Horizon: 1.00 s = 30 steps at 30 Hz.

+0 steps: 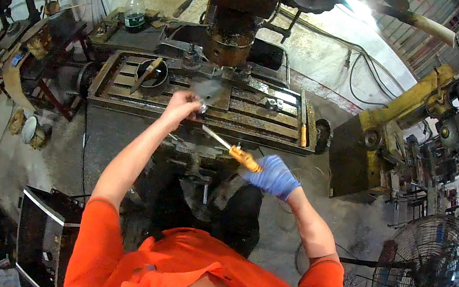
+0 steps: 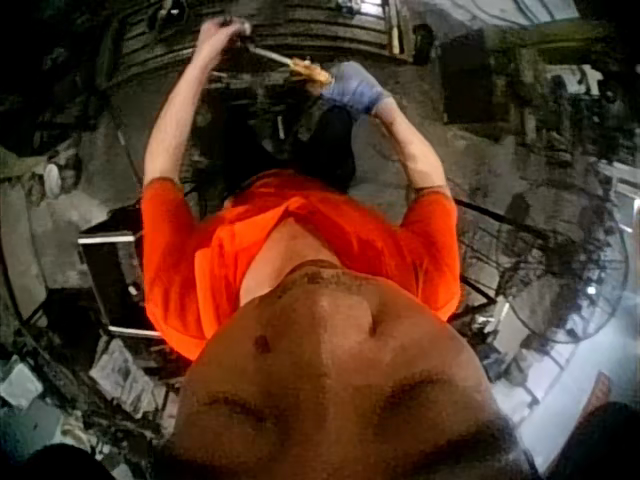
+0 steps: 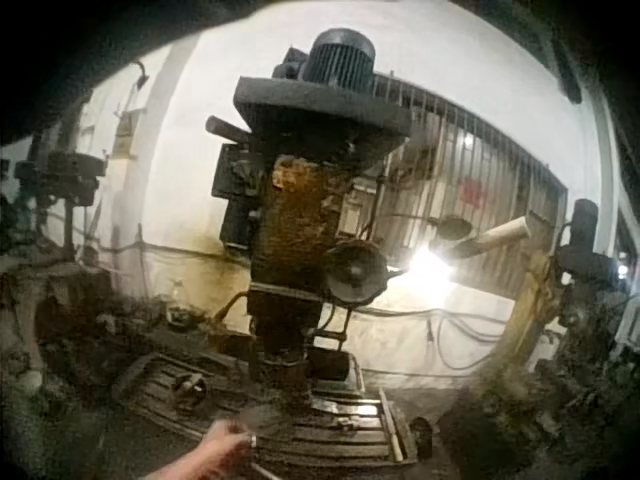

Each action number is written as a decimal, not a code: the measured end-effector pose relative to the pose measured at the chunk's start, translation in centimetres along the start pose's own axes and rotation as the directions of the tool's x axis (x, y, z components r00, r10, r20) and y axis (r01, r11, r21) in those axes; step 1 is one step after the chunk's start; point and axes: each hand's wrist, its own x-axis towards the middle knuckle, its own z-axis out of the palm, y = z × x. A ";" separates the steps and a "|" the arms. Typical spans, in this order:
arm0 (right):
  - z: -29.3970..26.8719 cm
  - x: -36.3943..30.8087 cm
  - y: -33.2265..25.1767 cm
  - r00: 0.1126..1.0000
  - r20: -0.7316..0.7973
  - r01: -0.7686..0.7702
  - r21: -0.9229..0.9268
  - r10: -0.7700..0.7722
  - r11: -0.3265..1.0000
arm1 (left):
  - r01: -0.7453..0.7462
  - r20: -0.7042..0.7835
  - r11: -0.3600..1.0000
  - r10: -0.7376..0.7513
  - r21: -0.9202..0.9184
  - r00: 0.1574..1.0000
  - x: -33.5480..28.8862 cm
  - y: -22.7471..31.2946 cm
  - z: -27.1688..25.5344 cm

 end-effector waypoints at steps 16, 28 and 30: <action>10.5 9.0 9.1 0.891 -0.283 -0.263 0.319 0.356 0.911 | -0.238 0.063 0.325 0.466 0.915 0.882 7.4 -0.9 1.1; 4.1 -0.1 11.7 0.829 -0.398 -0.113 0.566 0.392 0.816 | -0.099 -0.117 0.385 0.500 0.918 0.858 10.8 -0.7 3.9; -1.7 -0.8 11.4 0.714 -0.608 0.008 0.502 0.346 0.865 | 0.027 -0.211 0.408 0.413 0.913 0.886 10.4 0.2 4.1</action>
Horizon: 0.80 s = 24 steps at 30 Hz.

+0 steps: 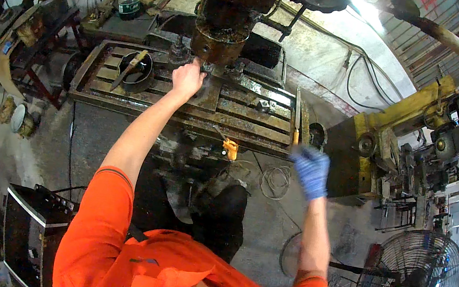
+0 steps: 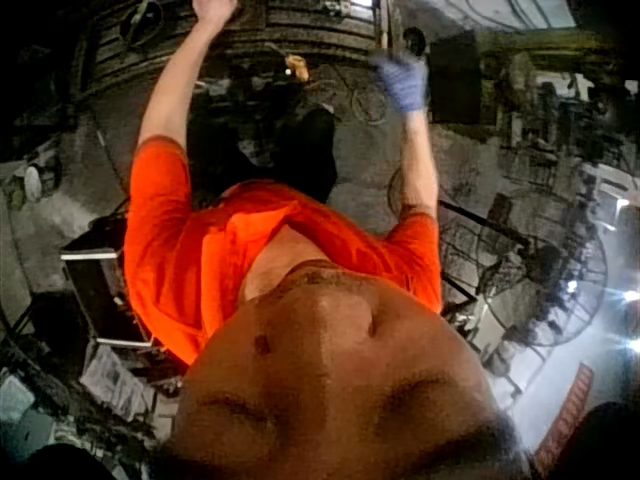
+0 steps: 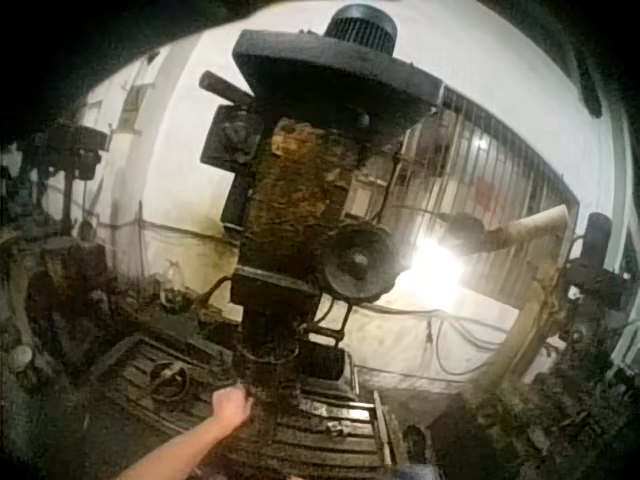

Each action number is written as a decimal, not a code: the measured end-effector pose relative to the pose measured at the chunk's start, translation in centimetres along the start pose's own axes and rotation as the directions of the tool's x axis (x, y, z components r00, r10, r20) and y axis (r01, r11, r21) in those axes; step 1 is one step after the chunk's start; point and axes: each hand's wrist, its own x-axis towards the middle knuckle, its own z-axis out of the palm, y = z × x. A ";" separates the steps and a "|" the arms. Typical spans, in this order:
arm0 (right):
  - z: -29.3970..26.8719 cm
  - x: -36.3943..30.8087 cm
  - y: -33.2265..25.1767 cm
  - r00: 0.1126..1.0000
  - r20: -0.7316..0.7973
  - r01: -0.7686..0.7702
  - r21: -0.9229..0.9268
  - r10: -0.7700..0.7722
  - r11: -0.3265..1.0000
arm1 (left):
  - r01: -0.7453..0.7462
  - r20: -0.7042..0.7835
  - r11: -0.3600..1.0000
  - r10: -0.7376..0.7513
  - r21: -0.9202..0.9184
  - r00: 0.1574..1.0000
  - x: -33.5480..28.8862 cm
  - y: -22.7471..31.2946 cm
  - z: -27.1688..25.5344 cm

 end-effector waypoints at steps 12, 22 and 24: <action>-17.3 11.8 -19.6 0.571 -0.582 0.821 0.402 -0.579 0.405 | -0.004 -0.025 1.000 0.003 -0.020 1.000 0.6 -0.8 0.6; -8.4 5.5 -14.3 0.417 -0.681 0.819 -0.007 -0.602 0.574 | -0.012 0.024 1.000 0.013 -0.027 1.000 0.8 -1.0 0.5; -10.2 5.3 -14.8 0.494 -0.614 0.675 -0.175 -0.615 0.717 | -0.053 0.053 0.998 0.054 -0.017 0.997 0.9 -1.6 0.4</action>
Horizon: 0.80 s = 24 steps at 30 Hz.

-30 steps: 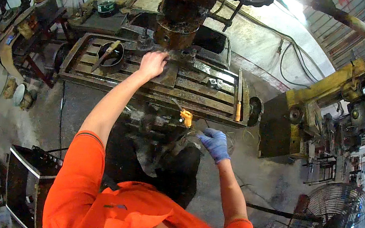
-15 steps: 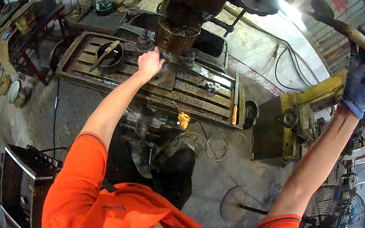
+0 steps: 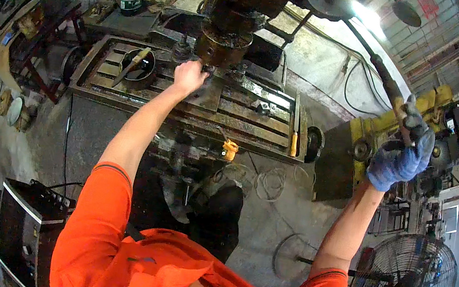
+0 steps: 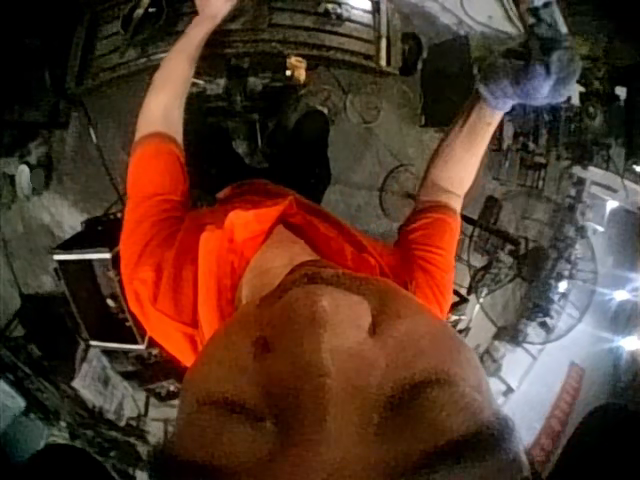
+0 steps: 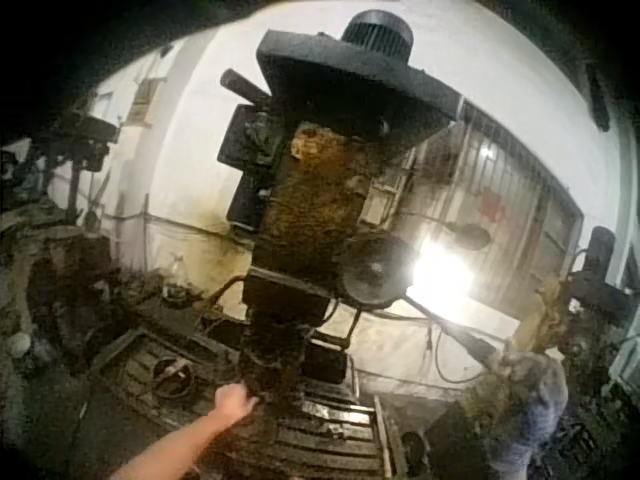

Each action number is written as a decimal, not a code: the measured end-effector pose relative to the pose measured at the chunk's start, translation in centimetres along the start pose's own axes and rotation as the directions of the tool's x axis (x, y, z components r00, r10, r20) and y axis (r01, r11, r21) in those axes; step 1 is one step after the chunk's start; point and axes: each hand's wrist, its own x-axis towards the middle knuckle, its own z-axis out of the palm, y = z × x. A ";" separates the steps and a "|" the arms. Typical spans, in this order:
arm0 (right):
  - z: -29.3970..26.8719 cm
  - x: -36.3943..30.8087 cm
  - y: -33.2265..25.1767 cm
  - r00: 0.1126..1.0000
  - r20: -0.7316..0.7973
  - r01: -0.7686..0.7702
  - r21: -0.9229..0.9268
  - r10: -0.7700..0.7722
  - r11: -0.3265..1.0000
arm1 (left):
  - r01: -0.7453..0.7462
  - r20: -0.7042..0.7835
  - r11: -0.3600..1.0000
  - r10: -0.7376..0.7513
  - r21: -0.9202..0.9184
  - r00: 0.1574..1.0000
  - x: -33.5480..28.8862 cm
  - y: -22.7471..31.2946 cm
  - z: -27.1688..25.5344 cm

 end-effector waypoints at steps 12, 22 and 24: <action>1.0 -4.2 0.8 0.978 -0.155 -0.125 0.093 0.139 0.988 | 0.114 0.035 0.990 -0.112 -0.086 0.993 1.0 -0.5 0.4; 0.8 -2.5 -0.1 0.997 -0.064 0.031 -0.107 -0.038 0.994 | 0.096 -0.021 0.995 -0.096 -0.028 0.995 0.5 -0.5 0.6; 1.3 -4.2 -0.3 0.980 -0.150 -0.130 0.043 0.135 0.991 | 0.075 -0.044 0.997 -0.076 -0.020 0.996 0.5 -0.2 1.1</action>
